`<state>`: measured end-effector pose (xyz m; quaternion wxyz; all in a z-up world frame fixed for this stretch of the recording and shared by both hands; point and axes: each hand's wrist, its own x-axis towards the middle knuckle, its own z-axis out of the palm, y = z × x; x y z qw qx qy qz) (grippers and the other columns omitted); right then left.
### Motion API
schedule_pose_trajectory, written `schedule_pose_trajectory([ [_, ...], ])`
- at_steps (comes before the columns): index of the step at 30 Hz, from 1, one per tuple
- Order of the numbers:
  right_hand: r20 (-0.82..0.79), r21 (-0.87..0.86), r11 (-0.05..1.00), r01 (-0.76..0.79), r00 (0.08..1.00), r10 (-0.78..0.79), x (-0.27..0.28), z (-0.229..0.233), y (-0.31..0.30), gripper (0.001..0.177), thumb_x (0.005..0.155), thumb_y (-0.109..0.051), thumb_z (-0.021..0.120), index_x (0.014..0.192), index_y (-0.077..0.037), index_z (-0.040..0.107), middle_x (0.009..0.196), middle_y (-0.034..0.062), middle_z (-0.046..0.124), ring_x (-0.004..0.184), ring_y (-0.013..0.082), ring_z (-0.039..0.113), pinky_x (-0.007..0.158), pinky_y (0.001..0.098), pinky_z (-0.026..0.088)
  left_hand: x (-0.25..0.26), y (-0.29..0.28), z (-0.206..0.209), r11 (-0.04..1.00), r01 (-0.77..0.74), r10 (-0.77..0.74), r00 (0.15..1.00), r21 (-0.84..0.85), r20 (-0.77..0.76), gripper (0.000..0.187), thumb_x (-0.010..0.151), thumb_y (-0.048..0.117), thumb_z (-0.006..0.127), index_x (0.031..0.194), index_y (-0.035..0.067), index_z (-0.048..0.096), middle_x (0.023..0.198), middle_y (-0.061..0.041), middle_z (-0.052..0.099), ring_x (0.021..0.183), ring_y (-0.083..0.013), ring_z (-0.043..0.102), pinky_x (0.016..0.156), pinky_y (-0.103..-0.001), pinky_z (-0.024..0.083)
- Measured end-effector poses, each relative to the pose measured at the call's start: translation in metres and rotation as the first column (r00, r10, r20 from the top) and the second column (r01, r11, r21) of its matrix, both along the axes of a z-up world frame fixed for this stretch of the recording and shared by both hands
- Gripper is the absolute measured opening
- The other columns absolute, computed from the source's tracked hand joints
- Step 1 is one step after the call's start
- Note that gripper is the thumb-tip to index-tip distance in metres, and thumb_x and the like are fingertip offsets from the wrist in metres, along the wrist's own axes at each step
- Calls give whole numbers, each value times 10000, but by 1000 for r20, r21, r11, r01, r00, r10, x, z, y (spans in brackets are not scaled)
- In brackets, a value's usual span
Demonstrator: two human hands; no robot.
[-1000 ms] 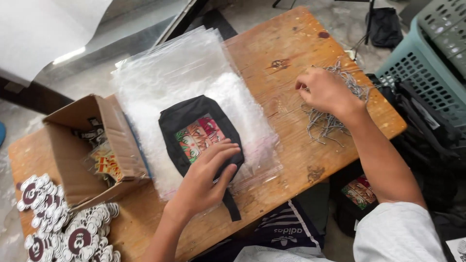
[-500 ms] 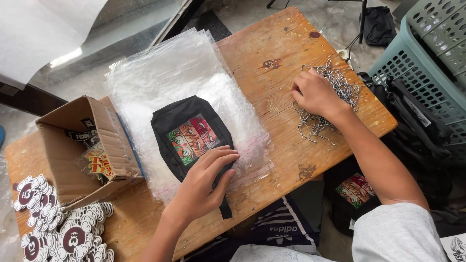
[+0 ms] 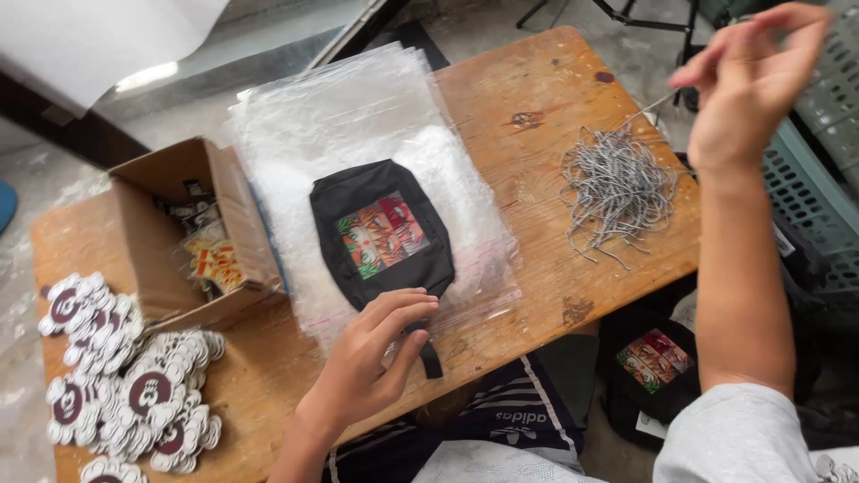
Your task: The person attaches a metal chain to a small black bag with a cartoon graphic, then places the bag into a clear plastic bag. They add a sticker to the plastic bag and seal it. This process is repeated for a second bag.
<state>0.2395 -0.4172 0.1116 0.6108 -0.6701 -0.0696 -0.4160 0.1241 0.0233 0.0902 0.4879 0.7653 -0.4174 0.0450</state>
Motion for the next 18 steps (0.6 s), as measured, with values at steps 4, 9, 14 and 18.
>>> schedule_pose_trajectory([
  [4, -78, 41, 984, -175, 981, 178, -20, 20, 50, 118, 1258, -100, 415, 1197, -181, 356, 1000, 92, 406, 645, 110, 261, 532, 254, 215, -29, 32, -4, 990, -112, 104, 990, -86, -97, 223, 1002, 58, 520, 1197, 15, 620, 1199, -183, 666, 1158, -324, 667, 1029, -417, 533],
  [9, -381, -205, 889, -409, 870, 312, -69, 32, 183, 163, 982, 115, 375, 926, -22, 445, 973, 145, 517, 723, 170, 475, 618, 250, 353, -79, 85, -7, 908, -329, 286, 939, -257, -193, 201, 1035, 70, 480, 1167, 13, 621, 1127, -158, 695, 1056, -288, 699, 956, -362, 556],
  [14, -579, -505, 431, -748, 664, 473, -86, 22, 302, 214, 886, 75, 532, 995, -36, 678, 996, 78, 675, 867, 182, 626, 785, 294, 481, -133, 130, -20, 766, -552, 504, 834, -329, -225, 174, 1029, 50, 490, 1127, 17, 631, 1066, -132, 706, 1019, -275, 705, 926, -358, 577],
  [18, -569, -674, 23, -739, 538, 622, -104, 8, 397, 170, 967, -184, 609, 1063, -46, 631, 1013, 103, 631, 866, 253, 676, 795, 349, 507, -170, 154, -33, 659, -685, 626, 728, -312, -278, 163, 1022, 68, 499, 1090, 36, 644, 1030, -108, 716, 992, -247, 711, 907, -344, 583],
])
